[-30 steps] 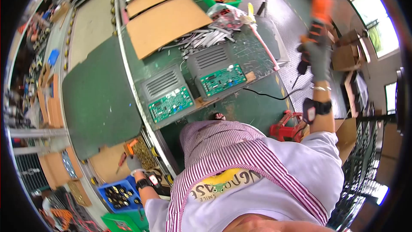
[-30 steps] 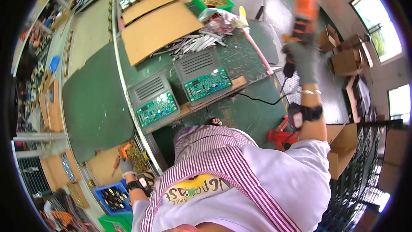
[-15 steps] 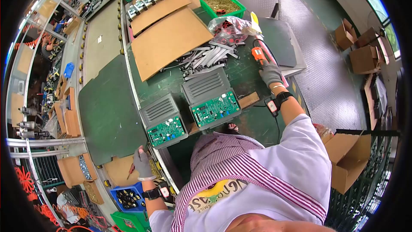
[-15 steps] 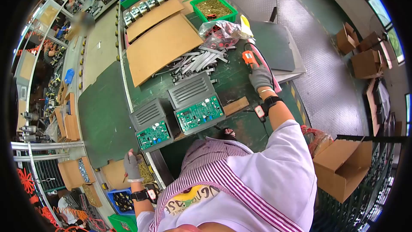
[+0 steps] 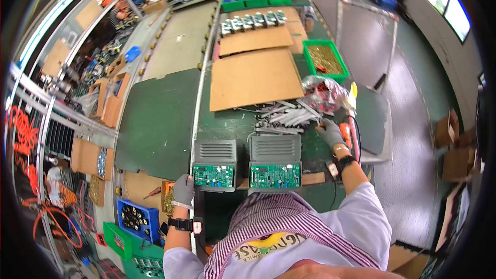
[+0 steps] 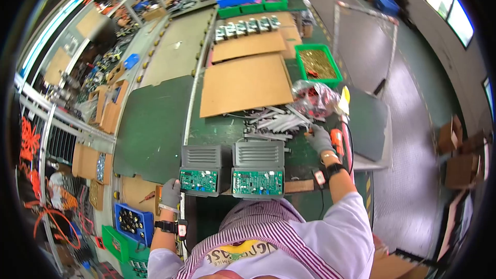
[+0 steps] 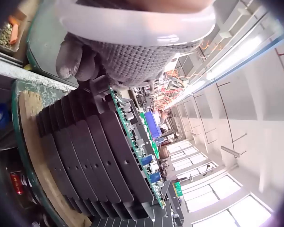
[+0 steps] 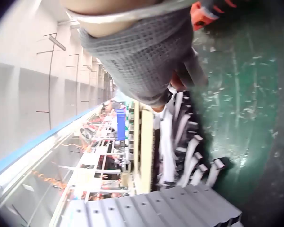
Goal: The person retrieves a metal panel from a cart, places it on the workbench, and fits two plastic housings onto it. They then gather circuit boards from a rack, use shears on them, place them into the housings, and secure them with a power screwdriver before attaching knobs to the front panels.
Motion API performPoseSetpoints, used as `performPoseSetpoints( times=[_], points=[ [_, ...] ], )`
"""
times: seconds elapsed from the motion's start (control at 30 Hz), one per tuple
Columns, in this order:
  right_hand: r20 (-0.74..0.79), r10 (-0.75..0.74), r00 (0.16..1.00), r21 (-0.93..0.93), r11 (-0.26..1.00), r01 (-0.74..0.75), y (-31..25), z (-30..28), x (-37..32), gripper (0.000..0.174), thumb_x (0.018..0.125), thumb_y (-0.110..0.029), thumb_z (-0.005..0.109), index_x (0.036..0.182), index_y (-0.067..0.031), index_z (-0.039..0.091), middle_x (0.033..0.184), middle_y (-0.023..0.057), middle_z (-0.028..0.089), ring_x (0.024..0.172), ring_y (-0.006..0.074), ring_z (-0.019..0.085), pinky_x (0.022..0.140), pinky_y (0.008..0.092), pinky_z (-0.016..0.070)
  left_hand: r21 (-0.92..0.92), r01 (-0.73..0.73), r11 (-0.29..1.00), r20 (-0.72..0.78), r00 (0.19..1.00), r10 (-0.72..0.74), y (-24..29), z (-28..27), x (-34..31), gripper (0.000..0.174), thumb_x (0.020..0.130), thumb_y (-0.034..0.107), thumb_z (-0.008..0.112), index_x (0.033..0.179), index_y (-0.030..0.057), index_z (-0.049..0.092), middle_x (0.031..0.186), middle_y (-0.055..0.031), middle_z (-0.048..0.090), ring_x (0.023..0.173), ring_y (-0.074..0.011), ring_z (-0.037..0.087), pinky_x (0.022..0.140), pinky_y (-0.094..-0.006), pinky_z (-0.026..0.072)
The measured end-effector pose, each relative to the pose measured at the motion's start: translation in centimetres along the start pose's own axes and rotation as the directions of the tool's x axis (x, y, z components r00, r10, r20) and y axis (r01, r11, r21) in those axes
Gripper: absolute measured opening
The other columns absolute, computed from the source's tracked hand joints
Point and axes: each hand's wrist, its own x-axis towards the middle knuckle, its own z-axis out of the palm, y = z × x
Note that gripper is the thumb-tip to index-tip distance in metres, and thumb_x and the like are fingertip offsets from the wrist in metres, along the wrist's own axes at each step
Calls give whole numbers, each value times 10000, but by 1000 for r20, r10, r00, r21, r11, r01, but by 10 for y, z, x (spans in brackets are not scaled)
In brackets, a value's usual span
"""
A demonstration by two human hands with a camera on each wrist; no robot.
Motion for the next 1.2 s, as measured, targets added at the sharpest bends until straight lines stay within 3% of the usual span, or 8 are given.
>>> performPoseSetpoints(
  times=[0.1, 0.23, 0.33, 0.5, 0.83, 0.93, 1.0, 1.2],
  points=[
    [262, 168, 950, 754, 579, -310, -26, -33, 12, 106, 819, -137, 549, 887, -57, 530, 747, 72, 591, 619, 168, 595, 522, 295, 484, 184, -89, 979, -47, 994, 99, 2, 0, -1, 252, 865, 236, 477, 774, 12, 548, 670, -201, 555, 650, -364, 555, 598, -443, 422],
    [158, 216, 964, 981, 76, -177, -69, -79, 22, 65, 834, -88, 515, 892, -62, 528, 765, 91, 603, 645, 180, 616, 519, 277, 503, 430, -176, 886, -58, 973, 222, 11, -2, -3, 235, 853, 246, 484, 794, 29, 551, 737, -197, 579, 740, -386, 550, 646, -473, 422],
    [114, 221, 969, 991, 44, -126, -82, -98, 31, 53, 833, -71, 516, 884, -67, 532, 769, 77, 608, 665, 180, 626, 519, 269, 507, 484, -223, 846, 1, 967, 255, 11, -5, 3, 219, 853, 239, 479, 808, 37, 548, 743, -193, 581, 737, -389, 552, 652, -480, 426],
    [33, 246, 969, 917, 378, -128, -117, -121, 26, 156, 821, -65, 523, 966, -23, 563, 705, 37, 564, 586, 96, 560, 503, 222, 468, 539, -294, 789, 90, 952, 294, 12, -9, 9, 207, 825, 233, 507, 797, 33, 553, 743, -181, 591, 725, -365, 578, 659, -470, 455],
    [83, -206, 975, 704, 705, 89, -284, -120, -33, 445, 822, -40, 447, 1264, 7, 443, 869, 15, 526, 696, 72, 492, 634, 207, 433, 494, -370, 787, 74, 919, 387, 12, -13, 5, 186, 830, 243, 518, 775, 66, 540, 689, -139, 584, 658, -323, 583, 579, -435, 463],
    [179, -268, 946, 511, 847, 143, -330, -78, -49, 273, 815, -31, 508, 1087, -25, 527, 815, 33, 527, 669, 85, 501, 617, 218, 442, 450, -406, 796, 45, 900, 433, 5, -10, 7, 168, 825, 241, 524, 809, 74, 533, 669, -135, 580, 634, -311, 587, 559, -417, 466],
    [131, -553, 823, 414, 785, 462, -343, -36, -56, 196, 805, -81, 560, 999, -63, 540, 767, 59, 565, 621, 133, 541, 591, 264, 462, 433, -404, 806, 69, 906, 417, 1, -9, 9, 167, 823, 241, 527, 833, 75, 526, 665, -137, 581, 627, -309, 591, 555, -411, 468],
    [628, -426, 652, 96, 873, 478, -401, 40, -78, 264, 764, -189, 566, 1017, -110, 559, 789, 131, 614, 758, 292, 609, 688, 391, 480, 221, -348, 911, 68, 937, 342, 5, -16, 8, 172, 829, 209, 516, 843, 39, 535, 684, -187, 579, 649, -367, 570, 576, -456, 438]
  ],
)
